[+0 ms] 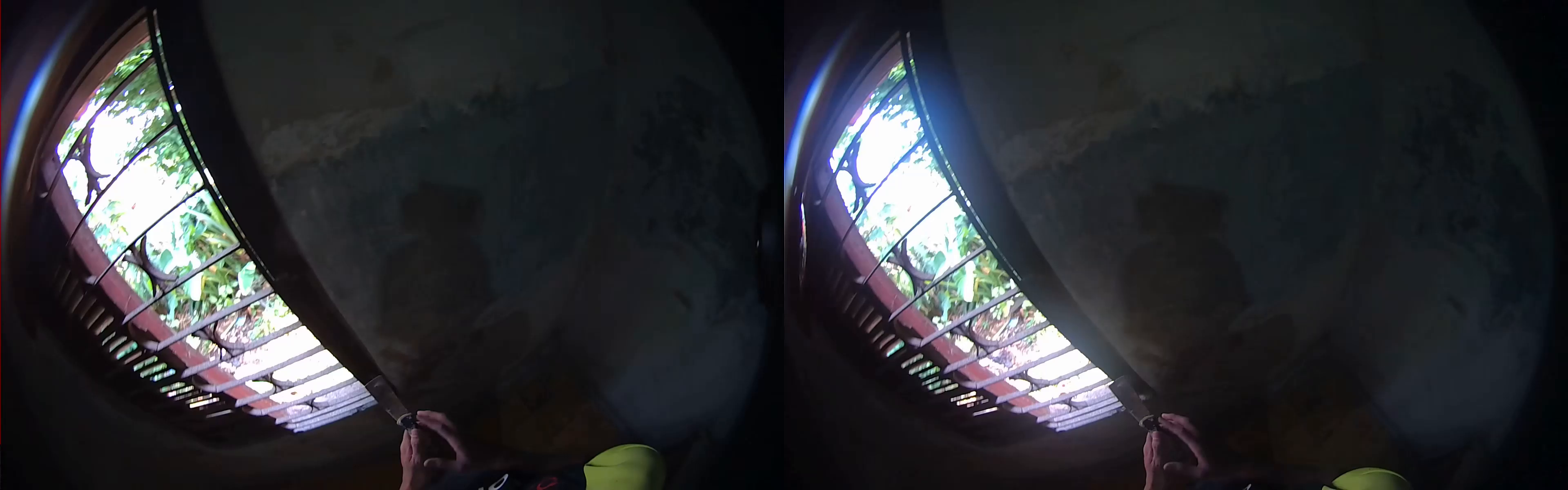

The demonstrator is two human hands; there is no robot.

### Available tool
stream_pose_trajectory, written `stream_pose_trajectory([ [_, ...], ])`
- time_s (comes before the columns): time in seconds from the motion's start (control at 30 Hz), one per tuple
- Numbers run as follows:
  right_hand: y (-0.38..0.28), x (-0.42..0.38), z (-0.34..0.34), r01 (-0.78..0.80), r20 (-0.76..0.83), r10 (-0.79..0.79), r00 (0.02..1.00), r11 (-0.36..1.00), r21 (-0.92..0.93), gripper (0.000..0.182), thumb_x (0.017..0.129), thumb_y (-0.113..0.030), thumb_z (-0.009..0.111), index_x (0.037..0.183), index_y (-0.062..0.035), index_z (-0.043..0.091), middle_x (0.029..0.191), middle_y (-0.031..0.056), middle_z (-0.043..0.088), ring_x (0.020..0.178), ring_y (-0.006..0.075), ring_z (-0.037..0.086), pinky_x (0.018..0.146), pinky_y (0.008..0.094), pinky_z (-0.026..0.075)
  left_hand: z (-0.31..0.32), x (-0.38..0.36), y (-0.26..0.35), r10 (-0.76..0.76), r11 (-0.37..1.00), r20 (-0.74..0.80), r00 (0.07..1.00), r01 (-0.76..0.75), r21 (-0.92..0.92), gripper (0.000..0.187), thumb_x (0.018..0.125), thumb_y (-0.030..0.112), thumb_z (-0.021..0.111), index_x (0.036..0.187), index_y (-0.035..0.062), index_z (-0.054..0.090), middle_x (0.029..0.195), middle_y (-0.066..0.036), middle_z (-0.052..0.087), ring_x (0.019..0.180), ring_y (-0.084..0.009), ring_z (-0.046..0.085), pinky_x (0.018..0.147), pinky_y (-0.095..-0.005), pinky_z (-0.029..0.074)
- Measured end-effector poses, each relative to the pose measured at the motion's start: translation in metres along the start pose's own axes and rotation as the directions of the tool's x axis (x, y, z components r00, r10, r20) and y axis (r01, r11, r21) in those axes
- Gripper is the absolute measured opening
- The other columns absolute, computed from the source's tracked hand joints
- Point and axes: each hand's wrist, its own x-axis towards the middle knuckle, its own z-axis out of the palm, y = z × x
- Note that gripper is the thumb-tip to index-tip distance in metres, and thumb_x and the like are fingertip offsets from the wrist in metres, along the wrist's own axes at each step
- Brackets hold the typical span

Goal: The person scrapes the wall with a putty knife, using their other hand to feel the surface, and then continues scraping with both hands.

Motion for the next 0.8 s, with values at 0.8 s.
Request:
stream_pose_trajectory([
  [0.8,-0.024,0.032,-0.288,0.015,-0.708,-0.396,0.585,0.878,-0.479,0.032,0.078,-0.013,0.071,0.106,0.001,0.062,0.099,0.0127,0.067,0.088,0.0164,0.064,0.074,0.0287,0.05,0.145,0.063,0.04,0.254,0.876,0.13,0.958,-0.285,0.389,0.055,0.095,0.026,0.05,0.14,-0.0009,0.032,0.122,-0.014,0.053,0.113,-0.0203,0.05,0.098,-0.0332,0.037],
])
